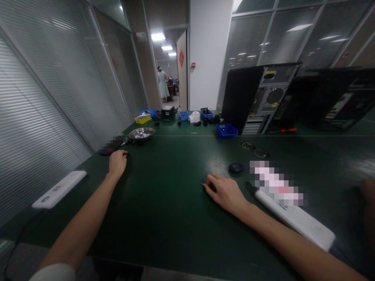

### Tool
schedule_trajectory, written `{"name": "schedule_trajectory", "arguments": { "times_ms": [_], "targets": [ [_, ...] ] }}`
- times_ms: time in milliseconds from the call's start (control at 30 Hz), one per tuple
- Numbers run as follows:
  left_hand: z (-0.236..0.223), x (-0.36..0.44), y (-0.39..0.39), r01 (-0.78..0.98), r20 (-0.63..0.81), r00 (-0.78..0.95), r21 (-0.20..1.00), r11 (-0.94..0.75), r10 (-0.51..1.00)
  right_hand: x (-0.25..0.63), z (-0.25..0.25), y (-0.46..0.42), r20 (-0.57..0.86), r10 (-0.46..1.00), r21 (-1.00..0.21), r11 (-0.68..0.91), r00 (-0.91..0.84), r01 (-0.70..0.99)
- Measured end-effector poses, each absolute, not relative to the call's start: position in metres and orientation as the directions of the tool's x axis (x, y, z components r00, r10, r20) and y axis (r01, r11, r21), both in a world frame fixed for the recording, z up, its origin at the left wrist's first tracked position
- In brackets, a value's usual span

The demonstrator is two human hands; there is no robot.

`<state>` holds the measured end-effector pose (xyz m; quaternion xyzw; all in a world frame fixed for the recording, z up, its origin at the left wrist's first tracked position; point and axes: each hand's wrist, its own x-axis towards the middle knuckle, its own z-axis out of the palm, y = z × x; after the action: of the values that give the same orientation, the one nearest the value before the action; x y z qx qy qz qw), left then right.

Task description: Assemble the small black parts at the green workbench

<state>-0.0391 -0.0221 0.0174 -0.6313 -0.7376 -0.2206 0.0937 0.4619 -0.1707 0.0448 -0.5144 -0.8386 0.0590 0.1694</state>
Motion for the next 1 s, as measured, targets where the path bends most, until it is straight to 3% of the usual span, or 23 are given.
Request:
{"name": "schedule_trajectory", "arguments": {
  "times_ms": [400, 533, 700, 833, 1000],
  "targets": [
    [0.028, -0.028, -0.031, 0.987, 0.438, -0.143, 0.003, 0.158, 0.888, 0.462, 0.044, -0.169, 0.205, 0.888, -0.26, 0.455, -0.412, 0.851],
    [0.048, 0.005, -0.039, 0.998, 0.495, 0.011, -0.058, 0.02, 0.869, 0.462, 0.043, -0.169, 0.215, 0.887, -0.268, 0.455, -0.408, 0.849],
    [0.078, 0.103, -0.076, 0.913, 0.525, 0.308, 0.073, -0.402, 0.793, 0.462, 0.044, -0.169, 0.215, 0.888, -0.283, 0.455, -0.407, 0.844],
    [0.073, 0.179, -0.123, 0.65, 0.434, 0.609, 0.206, -0.731, 0.664, 0.461, 0.044, -0.17, 0.22, 0.89, -0.279, 0.449, -0.399, 0.849],
    [0.053, 0.209, -0.151, 0.46, 0.322, 0.772, 0.311, -0.832, 0.547, 0.46, 0.044, -0.171, 0.229, 0.896, -0.282, 0.435, -0.38, 0.855]
  ]
}}
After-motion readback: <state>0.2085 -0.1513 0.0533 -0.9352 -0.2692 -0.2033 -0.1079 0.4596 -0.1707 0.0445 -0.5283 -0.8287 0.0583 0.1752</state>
